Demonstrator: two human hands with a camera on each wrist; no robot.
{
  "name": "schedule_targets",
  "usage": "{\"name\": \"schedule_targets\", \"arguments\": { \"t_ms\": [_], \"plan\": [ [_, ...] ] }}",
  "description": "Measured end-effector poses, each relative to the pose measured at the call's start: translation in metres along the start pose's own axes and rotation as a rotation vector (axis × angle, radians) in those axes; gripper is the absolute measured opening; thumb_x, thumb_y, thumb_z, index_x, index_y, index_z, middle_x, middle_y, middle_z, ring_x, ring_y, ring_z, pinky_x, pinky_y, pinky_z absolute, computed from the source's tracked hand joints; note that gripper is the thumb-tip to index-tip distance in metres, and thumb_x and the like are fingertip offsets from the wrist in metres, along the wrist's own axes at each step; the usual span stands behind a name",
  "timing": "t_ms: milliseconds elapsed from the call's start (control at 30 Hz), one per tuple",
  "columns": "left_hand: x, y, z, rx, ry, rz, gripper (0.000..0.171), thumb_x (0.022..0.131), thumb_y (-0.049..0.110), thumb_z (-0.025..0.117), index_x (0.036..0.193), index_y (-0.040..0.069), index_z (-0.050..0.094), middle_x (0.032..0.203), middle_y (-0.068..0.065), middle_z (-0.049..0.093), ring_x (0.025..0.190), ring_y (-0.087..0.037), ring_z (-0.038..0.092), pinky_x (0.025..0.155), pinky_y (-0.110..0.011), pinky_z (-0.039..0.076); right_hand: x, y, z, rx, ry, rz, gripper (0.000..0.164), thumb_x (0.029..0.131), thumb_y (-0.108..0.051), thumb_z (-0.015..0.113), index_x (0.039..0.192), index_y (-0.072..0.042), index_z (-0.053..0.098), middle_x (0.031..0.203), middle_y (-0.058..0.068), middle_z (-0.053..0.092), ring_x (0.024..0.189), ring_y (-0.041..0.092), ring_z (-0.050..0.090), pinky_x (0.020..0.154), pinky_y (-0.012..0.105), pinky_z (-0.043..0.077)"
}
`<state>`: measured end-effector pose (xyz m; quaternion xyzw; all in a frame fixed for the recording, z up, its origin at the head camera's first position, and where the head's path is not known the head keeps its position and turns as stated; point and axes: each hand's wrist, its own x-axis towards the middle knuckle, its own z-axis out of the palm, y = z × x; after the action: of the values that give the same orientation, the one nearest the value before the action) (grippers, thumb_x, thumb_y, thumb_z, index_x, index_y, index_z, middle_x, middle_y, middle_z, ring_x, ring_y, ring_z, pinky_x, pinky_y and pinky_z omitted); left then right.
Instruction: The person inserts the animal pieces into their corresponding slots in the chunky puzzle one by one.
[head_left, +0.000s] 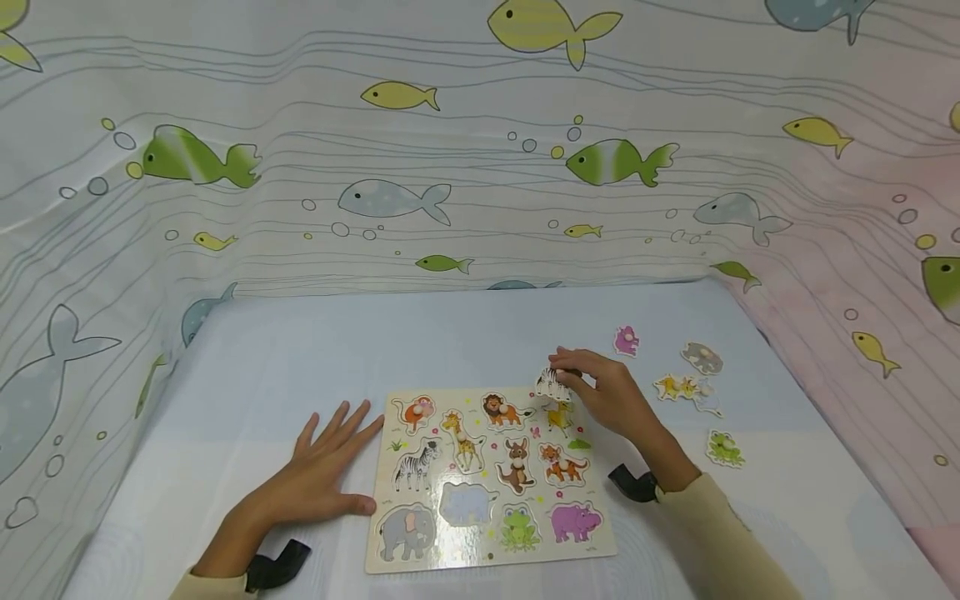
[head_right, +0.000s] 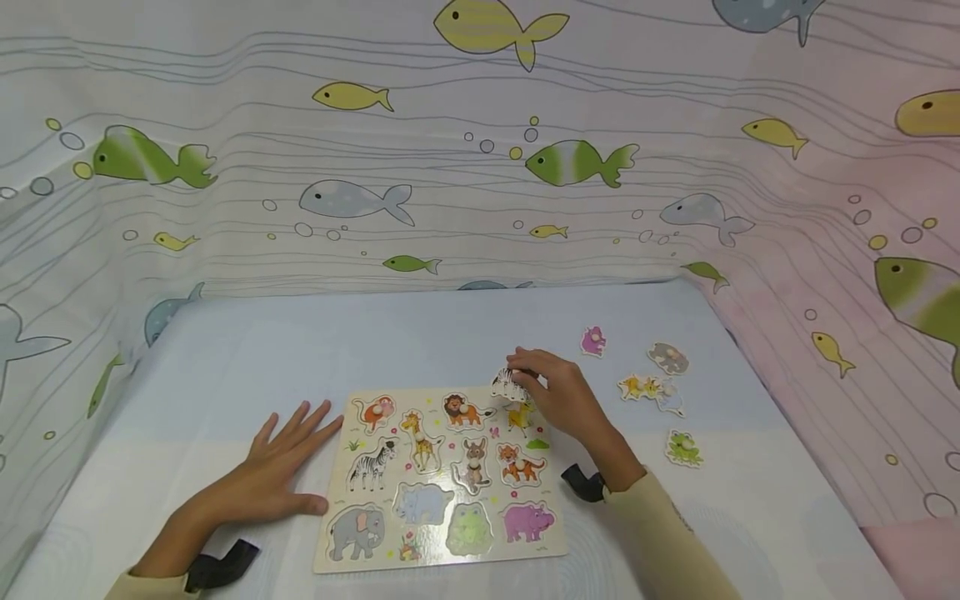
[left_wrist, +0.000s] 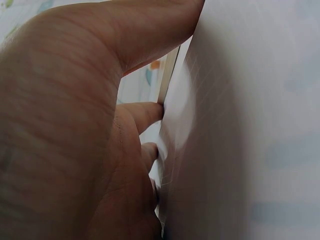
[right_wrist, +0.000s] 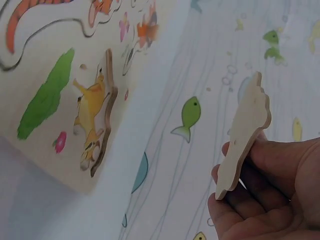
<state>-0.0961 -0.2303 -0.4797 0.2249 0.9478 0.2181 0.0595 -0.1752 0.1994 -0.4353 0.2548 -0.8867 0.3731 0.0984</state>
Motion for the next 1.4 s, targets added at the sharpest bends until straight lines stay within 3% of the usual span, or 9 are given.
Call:
{"name": "schedule_targets", "arguments": {
  "t_ms": [333, 667, 933, 1100, 1400],
  "plan": [
    [0.000, 0.000, 0.002, -0.009, 0.000, 0.011, 0.109, 0.068, 0.067, 0.076, 0.156, 0.017, 0.036, 0.165, -0.019, 0.024, 0.151, -0.051, 0.014, 0.116, -0.068, 0.001, 0.010, -0.023, 0.023, 0.049, -0.056, -0.097, 0.024, 0.094, -0.008, 0.068, 0.117, -0.004, 0.072, 0.126, 0.009, 0.071, 0.128, 0.029, 0.061, 0.101, 0.045, 0.052],
    [0.000, 0.002, 0.001, 0.013, 0.019, 0.029, 0.109, 0.068, 0.069, 0.075, 0.155, 0.016, 0.037, 0.164, -0.020, 0.026, 0.149, -0.053, 0.016, 0.113, -0.071, 0.004, 0.019, -0.049, 0.043, 0.113, -0.148, -0.143, 0.025, 0.093, -0.010, 0.069, 0.117, -0.006, 0.073, 0.126, 0.009, 0.071, 0.131, 0.029, 0.059, 0.107, 0.042, 0.048],
    [0.001, 0.000, 0.000, -0.002, -0.010, -0.005, 0.111, 0.068, 0.072, 0.074, 0.157, 0.018, 0.034, 0.166, -0.018, 0.022, 0.152, -0.050, 0.012, 0.116, -0.069, 0.001, 0.026, -0.063, 0.060, 0.116, -0.193, -0.194, 0.024, 0.094, -0.012, 0.069, 0.116, -0.005, 0.074, 0.126, 0.008, 0.071, 0.129, 0.026, 0.061, 0.106, 0.039, 0.050],
    [0.001, -0.001, 0.002, 0.009, 0.001, 0.008, 0.111, 0.068, 0.071, 0.074, 0.156, 0.017, 0.035, 0.165, -0.018, 0.023, 0.151, -0.050, 0.013, 0.115, -0.069, 0.002, 0.029, -0.071, 0.071, 0.132, -0.228, -0.227, 0.023, 0.096, -0.013, 0.066, 0.115, -0.005, 0.074, 0.125, 0.008, 0.071, 0.129, 0.025, 0.061, 0.107, 0.034, 0.049],
    [0.001, -0.004, 0.004, 0.020, -0.004, 0.005, 0.110, 0.069, 0.070, 0.074, 0.157, 0.019, 0.033, 0.166, -0.018, 0.022, 0.151, -0.051, 0.013, 0.115, -0.070, 0.002, 0.033, -0.090, 0.083, 0.163, -0.294, -0.197, 0.025, 0.096, -0.016, 0.065, 0.118, -0.006, 0.073, 0.127, 0.006, 0.070, 0.132, 0.021, 0.058, 0.112, 0.034, 0.045]
  ]
}}
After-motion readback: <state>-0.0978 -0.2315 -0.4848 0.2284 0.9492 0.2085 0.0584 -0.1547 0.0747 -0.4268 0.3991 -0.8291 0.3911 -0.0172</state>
